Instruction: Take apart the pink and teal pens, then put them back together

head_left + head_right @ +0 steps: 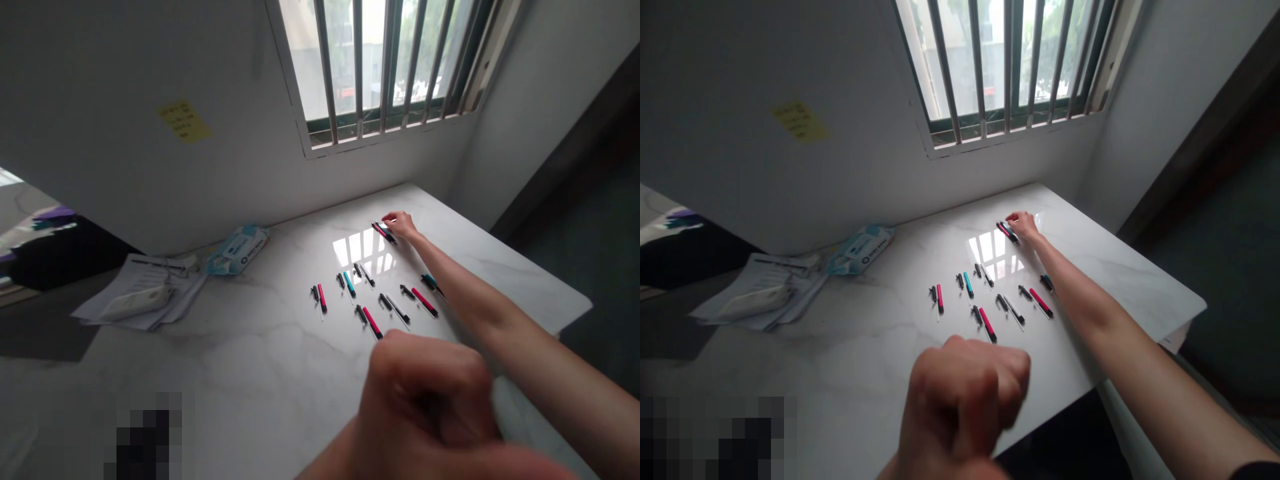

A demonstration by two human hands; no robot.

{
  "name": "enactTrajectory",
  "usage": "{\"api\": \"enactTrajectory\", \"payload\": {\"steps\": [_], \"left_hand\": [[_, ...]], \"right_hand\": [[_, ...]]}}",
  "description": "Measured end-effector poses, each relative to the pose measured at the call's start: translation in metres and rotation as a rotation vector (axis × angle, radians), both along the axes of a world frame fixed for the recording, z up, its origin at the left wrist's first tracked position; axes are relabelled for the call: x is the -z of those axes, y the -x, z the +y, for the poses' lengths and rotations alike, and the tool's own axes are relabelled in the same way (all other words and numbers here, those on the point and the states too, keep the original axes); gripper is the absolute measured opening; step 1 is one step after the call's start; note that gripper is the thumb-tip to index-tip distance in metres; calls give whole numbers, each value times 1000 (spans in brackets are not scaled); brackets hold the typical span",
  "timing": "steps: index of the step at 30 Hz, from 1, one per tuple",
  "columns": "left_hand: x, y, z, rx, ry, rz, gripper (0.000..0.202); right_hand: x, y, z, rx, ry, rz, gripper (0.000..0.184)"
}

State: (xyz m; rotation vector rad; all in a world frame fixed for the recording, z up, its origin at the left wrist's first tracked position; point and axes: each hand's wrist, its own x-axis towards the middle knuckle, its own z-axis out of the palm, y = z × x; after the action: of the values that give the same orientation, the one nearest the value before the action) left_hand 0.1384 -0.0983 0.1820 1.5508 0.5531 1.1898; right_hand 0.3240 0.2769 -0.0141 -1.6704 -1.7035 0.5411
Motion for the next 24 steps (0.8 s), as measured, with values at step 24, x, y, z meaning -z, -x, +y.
{"api": "enactTrajectory", "payload": {"steps": [24], "left_hand": [[168,119,96,-918,185,205,50]], "right_hand": [[-5,73,-124,-774,-149,-177,72]]}}
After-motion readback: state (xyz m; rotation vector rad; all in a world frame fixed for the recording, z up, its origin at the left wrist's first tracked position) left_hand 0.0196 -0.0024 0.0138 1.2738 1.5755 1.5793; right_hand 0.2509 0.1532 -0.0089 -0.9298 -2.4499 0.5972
